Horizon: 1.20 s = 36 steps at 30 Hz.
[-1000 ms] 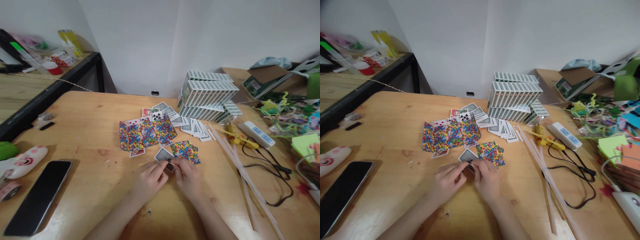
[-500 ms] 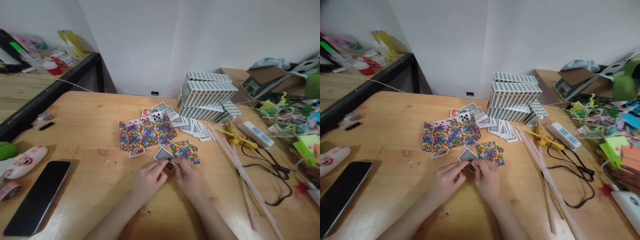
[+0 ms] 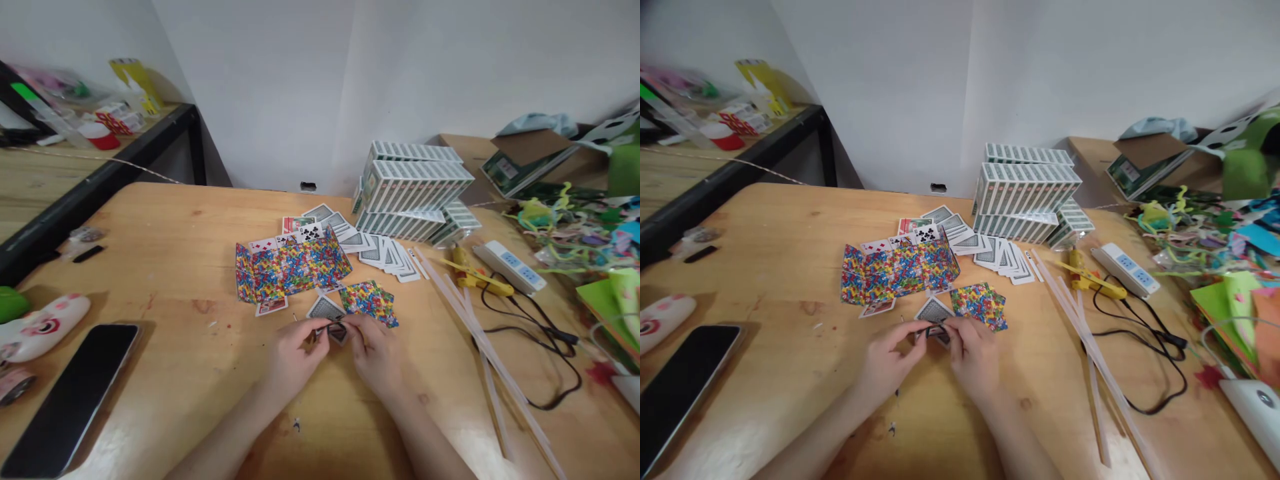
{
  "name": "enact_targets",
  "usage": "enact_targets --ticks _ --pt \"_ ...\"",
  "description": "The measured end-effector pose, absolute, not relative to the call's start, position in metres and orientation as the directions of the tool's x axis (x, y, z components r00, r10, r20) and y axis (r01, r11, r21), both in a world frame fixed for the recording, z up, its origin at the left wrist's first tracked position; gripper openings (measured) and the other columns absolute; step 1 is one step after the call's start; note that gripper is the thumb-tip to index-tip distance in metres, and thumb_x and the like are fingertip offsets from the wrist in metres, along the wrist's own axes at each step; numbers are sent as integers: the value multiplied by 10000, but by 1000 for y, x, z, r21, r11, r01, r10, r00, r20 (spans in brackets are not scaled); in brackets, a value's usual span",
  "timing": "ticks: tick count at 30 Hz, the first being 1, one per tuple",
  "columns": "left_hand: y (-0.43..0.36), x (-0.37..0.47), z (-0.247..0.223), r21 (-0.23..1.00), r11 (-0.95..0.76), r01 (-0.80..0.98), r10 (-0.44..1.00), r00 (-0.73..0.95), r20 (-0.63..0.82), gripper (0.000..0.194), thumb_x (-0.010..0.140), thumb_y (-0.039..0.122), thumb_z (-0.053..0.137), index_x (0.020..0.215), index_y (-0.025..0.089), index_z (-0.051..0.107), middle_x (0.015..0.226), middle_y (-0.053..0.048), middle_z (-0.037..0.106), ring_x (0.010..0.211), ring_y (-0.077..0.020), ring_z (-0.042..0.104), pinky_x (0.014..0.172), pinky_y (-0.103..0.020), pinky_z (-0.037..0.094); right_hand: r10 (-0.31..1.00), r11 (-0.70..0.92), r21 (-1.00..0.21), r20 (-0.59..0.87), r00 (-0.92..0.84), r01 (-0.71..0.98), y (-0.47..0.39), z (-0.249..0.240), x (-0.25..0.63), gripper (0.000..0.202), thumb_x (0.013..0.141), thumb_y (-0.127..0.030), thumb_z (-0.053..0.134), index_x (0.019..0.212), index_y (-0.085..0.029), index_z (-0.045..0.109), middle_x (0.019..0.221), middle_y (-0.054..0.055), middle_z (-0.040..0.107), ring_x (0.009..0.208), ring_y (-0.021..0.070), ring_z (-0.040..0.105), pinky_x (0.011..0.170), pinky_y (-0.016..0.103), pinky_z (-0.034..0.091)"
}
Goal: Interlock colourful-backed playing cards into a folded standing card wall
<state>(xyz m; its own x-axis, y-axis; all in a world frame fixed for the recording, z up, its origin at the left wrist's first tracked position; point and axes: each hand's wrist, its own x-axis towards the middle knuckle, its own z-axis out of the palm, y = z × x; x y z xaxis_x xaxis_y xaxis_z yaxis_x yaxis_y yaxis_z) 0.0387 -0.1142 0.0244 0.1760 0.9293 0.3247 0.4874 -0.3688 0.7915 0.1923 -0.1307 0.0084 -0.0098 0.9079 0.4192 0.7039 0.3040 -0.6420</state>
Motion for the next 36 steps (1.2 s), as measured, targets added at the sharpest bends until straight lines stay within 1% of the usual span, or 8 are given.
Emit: enact_targets --ticks 6,13,16,19,22,27,32,36 --pt "-115 37 22 775 -372 511 928 184 325 201 713 117 507 836 187 649 718 5 704 564 -99 628 555 -188 506 910 315 -646 415 -26 695 -130 8 192 133 834 -149 471 834 -200 594 730 27 672 664 149 619 618 261 484" --pt "-115 36 21 753 -436 492 900 208 384 241 703 96 497 865 193 647 739 -10 709 605 -116 649 586 -205 528 915 315 -656 401 -36 686 -130 10 192 156 840 -155 454 818 -196 603 684 25 660 622 144 607 590 259 474" --pt "-116 37 21 788 -395 472 919 199 341 308 692 78 486 943 196 622 806 -22 713 677 -131 671 593 -202 543 917 307 -654 398 -30 692 -130 10 192 154 840 -161 457 815 -196 604 693 28 664 626 145 610 599 262 477" --pt "-118 39 20 848 -314 427 949 163 269 407 677 59 474 1052 191 558 863 -32 710 755 -145 678 541 -173 544 916 306 -651 401 -28 695 -130 9 192 161 844 -169 452 813 -201 606 685 26 663 614 143 610 594 260 478" --pt "-120 39 18 868 -285 407 958 156 242 441 664 54 481 1082 187 528 868 -36 710 750 -145 680 512 -160 540 914 308 -648 405 -27 696 -130 8 192 161 841 -174 453 817 -202 609 671 22 660 605 143 611 587 257 478" --pt "-119 38 15 858 -304 414 952 171 254 428 672 52 467 1073 181 538 878 -41 707 766 -147 678 534 -168 547 915 302 -647 403 -22 700 -130 9 191 162 841 -174 452 807 -200 608 670 22 662 599 144 611 583 258 478" --pt "-118 36 20 839 -326 435 944 197 264 335 688 64 453 975 174 585 916 -46 699 793 -148 670 697 -248 558 911 303 -638 412 -18 708 -130 10 192 159 845 -180 453 805 -205 604 691 25 672 612 146 621 575 255 479" --pt "-116 36 22 835 -320 448 944 221 243 323 709 107 492 1016 169 570 928 -51 694 809 -150 663 740 -261 542 912 293 -646 410 -4 705 -131 8 193 152 842 -184 459 810 -208 605 721 27 681 627 147 629 585 255 488"
